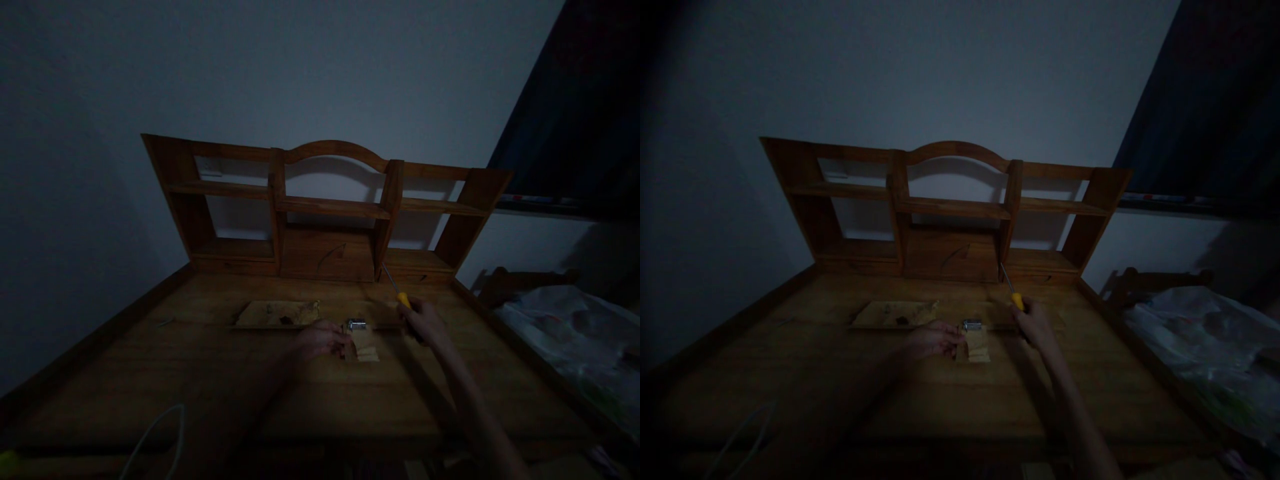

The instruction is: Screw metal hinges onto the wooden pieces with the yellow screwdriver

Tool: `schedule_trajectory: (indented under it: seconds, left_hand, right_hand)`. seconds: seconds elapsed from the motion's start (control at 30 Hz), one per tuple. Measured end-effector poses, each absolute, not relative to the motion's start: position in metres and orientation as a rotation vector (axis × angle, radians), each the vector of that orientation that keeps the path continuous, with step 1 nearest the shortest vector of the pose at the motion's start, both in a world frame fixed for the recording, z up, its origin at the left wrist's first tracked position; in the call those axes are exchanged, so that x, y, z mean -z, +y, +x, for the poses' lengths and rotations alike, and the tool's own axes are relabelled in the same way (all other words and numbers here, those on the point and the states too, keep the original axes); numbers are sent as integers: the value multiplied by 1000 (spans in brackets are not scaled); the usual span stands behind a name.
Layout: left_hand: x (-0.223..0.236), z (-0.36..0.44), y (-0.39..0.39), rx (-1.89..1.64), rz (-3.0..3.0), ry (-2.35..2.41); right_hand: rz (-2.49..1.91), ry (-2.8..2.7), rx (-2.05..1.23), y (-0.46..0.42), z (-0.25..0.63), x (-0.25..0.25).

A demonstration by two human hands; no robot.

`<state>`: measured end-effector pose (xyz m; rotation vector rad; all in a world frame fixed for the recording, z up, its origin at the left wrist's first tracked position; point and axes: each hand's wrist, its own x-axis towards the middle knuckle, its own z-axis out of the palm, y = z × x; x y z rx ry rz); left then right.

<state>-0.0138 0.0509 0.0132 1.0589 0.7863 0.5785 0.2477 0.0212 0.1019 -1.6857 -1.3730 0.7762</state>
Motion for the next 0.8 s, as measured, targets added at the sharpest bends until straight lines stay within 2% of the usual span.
schedule_trajectory:
  seconds: [0.07,0.17,0.3,0.6,0.8]
  left_hand:
    - [-13,-16,50,-577,1052,757]
    - [-13,-19,48,-572,1048,727]
    - [-9,-19,50,-568,1074,712]
    - [-14,-14,48,-536,1072,776]
    - [-7,-13,53,-510,1115,762]
  right_hand:
    - [-1617,-1493,-716,28,252,-143]
    - [-1405,-2011,-446,36,245,-205]
    - [-1203,-2158,-51,36,225,-258]
    - [-990,-1929,32,-6,211,-276]
    - [-1097,-1610,136,-31,230,-282]
